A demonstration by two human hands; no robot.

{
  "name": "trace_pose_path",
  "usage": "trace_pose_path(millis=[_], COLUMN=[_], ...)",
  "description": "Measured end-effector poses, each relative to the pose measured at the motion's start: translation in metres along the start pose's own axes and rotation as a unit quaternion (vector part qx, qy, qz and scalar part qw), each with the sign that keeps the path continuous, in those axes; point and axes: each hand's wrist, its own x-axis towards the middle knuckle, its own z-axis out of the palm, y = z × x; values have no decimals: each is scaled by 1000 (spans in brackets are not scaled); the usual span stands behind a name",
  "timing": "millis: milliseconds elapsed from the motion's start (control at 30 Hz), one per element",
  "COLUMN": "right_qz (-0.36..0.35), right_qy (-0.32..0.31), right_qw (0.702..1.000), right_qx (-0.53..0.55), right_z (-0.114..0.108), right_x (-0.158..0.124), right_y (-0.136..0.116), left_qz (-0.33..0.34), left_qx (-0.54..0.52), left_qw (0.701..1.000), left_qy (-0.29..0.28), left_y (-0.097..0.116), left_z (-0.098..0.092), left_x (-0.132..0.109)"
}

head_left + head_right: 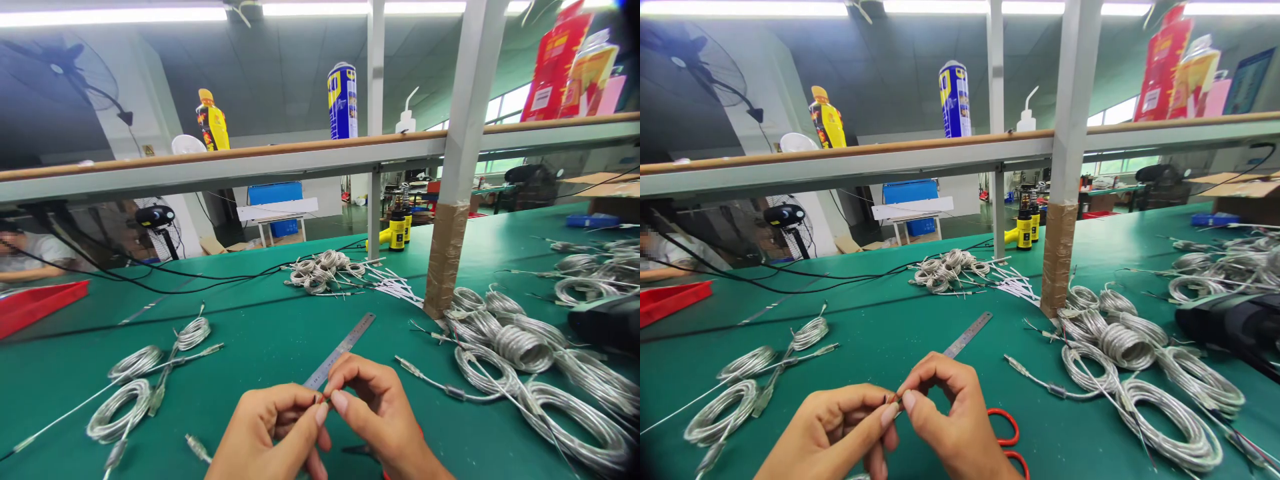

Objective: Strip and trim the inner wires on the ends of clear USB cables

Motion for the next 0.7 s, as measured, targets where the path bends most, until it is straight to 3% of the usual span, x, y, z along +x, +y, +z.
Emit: trace_pose_path(millis=[333,533,600,700], right_qz=[18,41,39,36], right_qy=[-25,-103,-96,-39], right_qw=[998,989,988,990], right_qx=[-60,-96,-117,-127], right_z=[-5,-12,-13,-10], right_x=[8,14,14,12], right_y=[-5,-11,-13,-13], left_qz=[-13,-20,-11,22], left_qx=[-17,-16,-42,-86], left_qw=[999,999,999,994], left_qy=[-36,-46,-29,56], left_y=[-7,-12,-16,-22], left_z=[-5,-3,0,9], left_x=[8,12,15,17])
